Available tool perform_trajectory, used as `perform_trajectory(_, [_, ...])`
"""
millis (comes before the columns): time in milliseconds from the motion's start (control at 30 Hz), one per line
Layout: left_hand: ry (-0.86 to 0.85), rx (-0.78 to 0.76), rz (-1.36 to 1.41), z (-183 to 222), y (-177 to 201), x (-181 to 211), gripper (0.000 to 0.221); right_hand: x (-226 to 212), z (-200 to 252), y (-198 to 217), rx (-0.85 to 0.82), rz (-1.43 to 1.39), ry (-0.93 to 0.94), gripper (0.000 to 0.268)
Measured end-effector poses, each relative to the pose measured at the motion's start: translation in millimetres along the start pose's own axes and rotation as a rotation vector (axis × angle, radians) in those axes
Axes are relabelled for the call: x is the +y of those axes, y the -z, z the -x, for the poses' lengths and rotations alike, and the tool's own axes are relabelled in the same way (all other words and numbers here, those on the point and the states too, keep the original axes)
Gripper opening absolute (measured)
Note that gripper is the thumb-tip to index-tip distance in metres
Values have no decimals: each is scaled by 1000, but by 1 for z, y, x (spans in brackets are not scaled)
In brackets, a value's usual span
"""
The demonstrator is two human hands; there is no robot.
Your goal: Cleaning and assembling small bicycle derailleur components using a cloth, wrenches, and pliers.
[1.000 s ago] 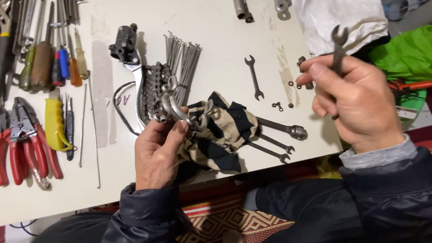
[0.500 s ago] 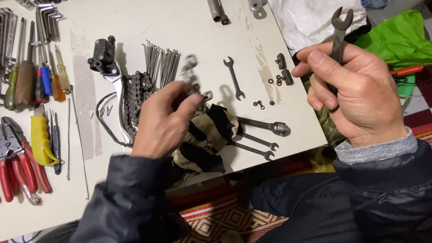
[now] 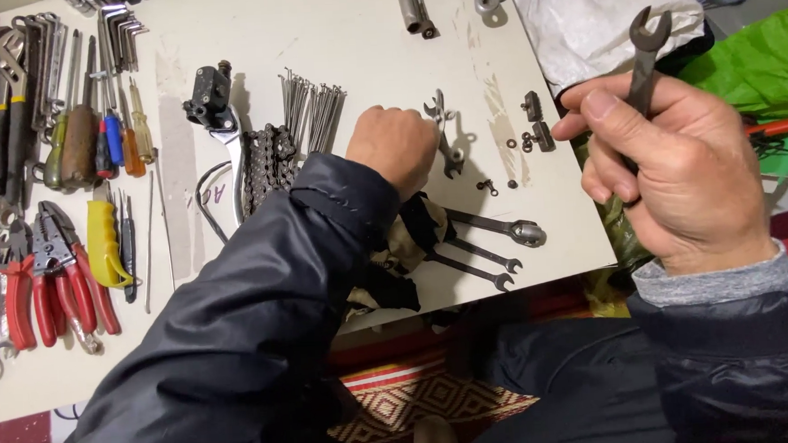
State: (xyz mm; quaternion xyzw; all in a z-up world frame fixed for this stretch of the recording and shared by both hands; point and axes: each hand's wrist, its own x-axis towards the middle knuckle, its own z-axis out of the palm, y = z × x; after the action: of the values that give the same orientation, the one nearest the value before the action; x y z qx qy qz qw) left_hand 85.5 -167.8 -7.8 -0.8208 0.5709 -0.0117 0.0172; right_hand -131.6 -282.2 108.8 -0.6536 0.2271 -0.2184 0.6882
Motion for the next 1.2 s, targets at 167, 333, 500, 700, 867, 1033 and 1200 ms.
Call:
perform_trajectory(167, [-59, -101, -141, -3, -16, -1, 23, 1, -1, 1, 13, -29, -16, 16])
perform_trajectory(333, [-59, -83, -110, -11, -47, -7, 22, 3, 0, -1, 16, -4, -26, 16])
perform_trajectory(500, [-105, -46, -150, -17, -54, -6, 20, 2, -1, -3, 22, 2, -31, 16])
perform_trajectory(700, [-61, -56, -111, -12, -45, -9, 17, 3, -3, -2, 16, 7, -27, 16])
perform_trajectory(867, [-7, -140, -34, -1, -19, -11, 11, 3, -2, -4, 24, 0, -28, 17])
perform_trajectory(1033, [20, -53, 112, 9, -12, -23, 15, 3, -2, -5, 32, 13, -19, 17])
perform_trajectory(1200, [-12, -6, 66, 4, -19, -26, 12, 2, -3, -6, 27, 18, -29, 16])
